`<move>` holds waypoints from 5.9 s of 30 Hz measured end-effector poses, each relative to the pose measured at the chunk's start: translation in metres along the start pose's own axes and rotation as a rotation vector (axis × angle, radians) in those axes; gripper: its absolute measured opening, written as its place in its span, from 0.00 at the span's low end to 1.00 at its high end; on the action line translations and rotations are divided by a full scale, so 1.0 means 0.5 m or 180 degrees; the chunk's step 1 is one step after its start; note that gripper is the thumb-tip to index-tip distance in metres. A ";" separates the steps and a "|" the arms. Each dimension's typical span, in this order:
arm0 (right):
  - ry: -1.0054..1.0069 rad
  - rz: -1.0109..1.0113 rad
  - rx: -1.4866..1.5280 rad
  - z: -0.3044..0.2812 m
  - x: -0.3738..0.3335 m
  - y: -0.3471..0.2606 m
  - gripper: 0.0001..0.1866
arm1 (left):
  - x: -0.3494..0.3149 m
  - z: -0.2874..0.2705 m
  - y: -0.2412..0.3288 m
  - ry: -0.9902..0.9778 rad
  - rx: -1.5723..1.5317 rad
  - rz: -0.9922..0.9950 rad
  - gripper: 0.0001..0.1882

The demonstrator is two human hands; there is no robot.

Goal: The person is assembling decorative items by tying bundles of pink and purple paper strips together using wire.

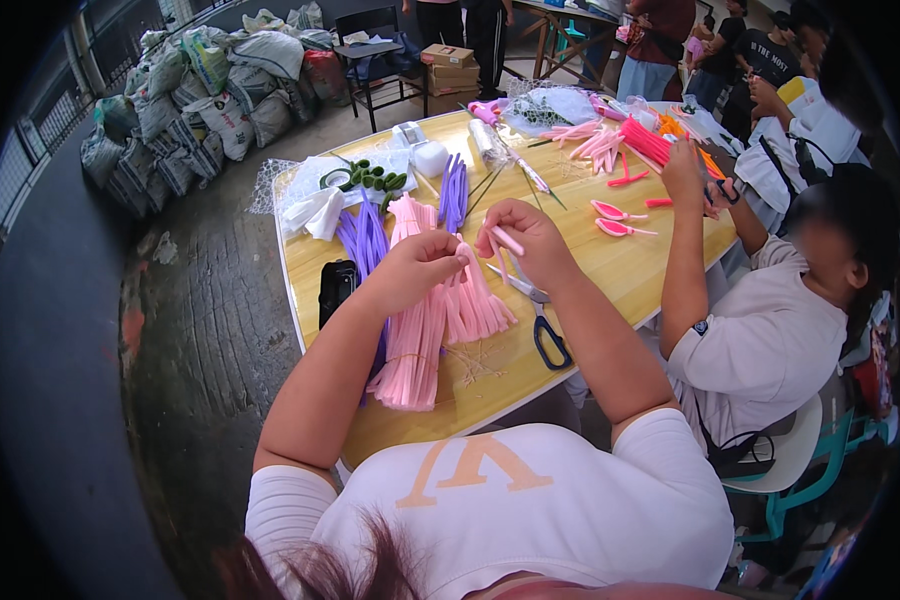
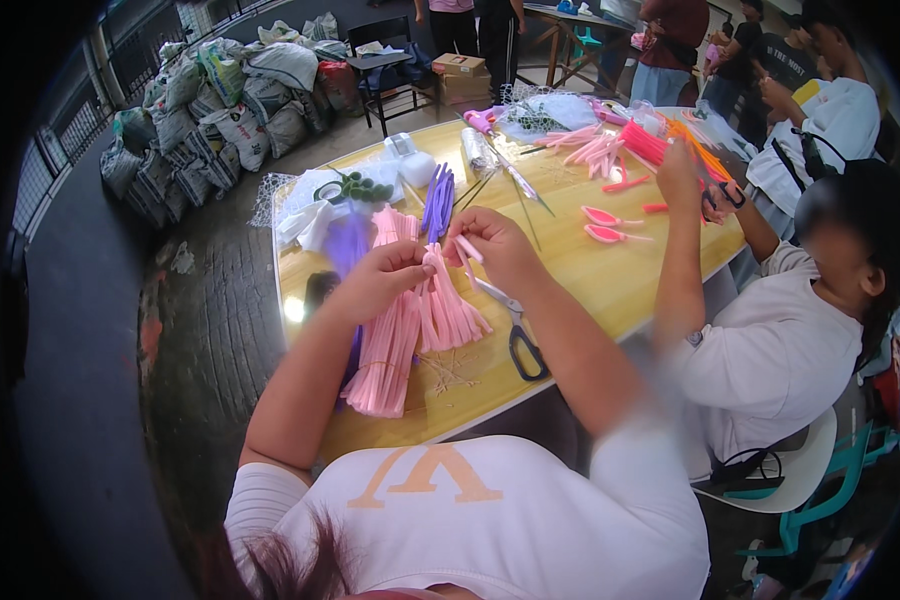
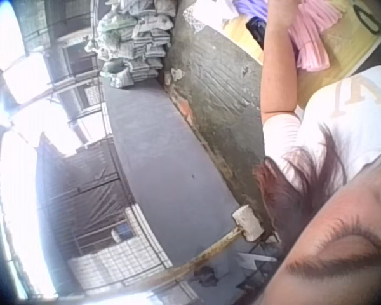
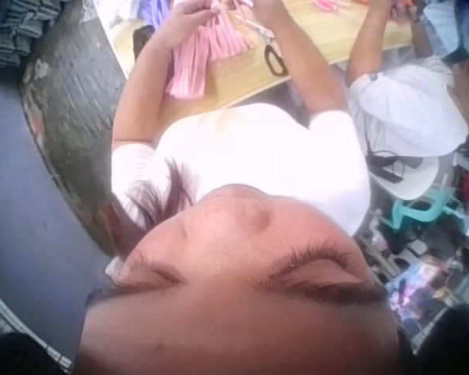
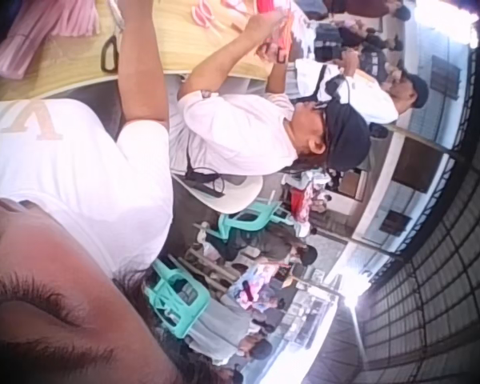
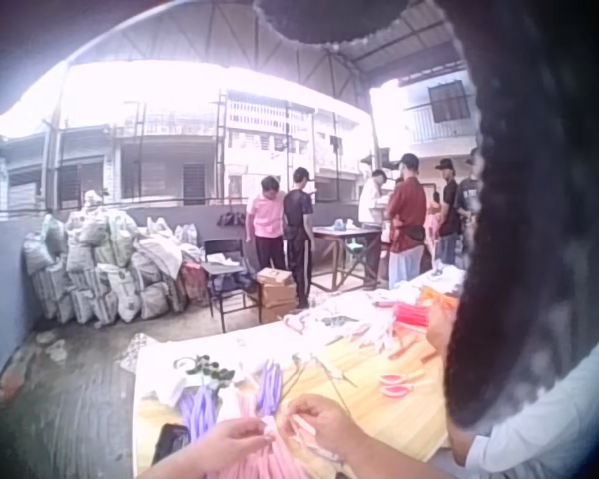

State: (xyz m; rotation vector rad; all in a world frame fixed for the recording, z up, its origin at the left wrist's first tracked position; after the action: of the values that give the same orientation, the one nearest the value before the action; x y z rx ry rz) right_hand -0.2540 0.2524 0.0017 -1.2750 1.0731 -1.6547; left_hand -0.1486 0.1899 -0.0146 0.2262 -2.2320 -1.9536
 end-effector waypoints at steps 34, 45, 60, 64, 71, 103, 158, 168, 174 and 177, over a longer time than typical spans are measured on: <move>0.0560 -0.1674 -0.2224 0.086 -0.050 -0.118 0.09 | -0.002 0.039 0.002 -0.0139 -0.0919 0.0144 0.19; 0.0751 -0.1237 -0.1953 0.055 -0.038 -0.087 0.10 | 0.003 0.039 0.002 -0.0330 -0.1819 0.0051 0.14; 0.0605 -0.1580 -0.2515 0.071 -0.040 -0.111 0.09 | 0.002 0.037 -0.008 -0.0176 -0.1881 -0.0227 0.10; 0.0566 -0.1489 -0.2448 0.068 -0.037 -0.111 0.09 | 0.003 0.027 -0.023 -0.0111 -0.1744 -0.0295 0.10; 0.0491 -0.1339 -0.2101 0.058 -0.033 -0.092 0.08 | 0.005 0.023 -0.033 -0.0241 -0.1584 -0.0378 0.10; 0.0092 -0.0895 -0.1254 0.023 -0.015 -0.053 0.11 | 0.004 0.028 -0.007 -0.0096 -0.1614 -0.0147 0.05; 0.1210 -0.1118 -0.2238 0.015 -0.043 -0.099 0.09 | 0.004 0.036 -0.007 -0.0341 -0.0351 -0.0148 0.15; 0.1410 -0.1135 -0.2400 0.011 -0.046 -0.104 0.09 | 0.005 0.037 -0.008 -0.0211 -0.0252 -0.0215 0.14; 0.1533 -0.1258 -0.2793 0.010 -0.050 -0.111 0.08 | 0.003 0.044 0.005 -0.0108 0.0033 -0.0154 0.12; 0.1614 -0.1032 -0.2345 -0.002 -0.047 -0.094 0.08 | 0.003 0.038 -0.002 0.0011 0.0182 -0.0152 0.12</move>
State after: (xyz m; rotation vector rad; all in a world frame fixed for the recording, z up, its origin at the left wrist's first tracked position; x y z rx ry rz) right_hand -0.2541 0.2907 0.0379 -1.5758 2.0012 -1.9674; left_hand -0.1544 0.2077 -0.0179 0.2928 -2.3030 -1.9127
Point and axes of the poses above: each hand's wrist, its own x-axis towards the middle knuckle, its own z-axis out of the palm, y = z × x, the point moved 9 cm from there along x, towards the middle knuckle, and after that the axes turned 4 degrees about -y, right-handed, at the moved point
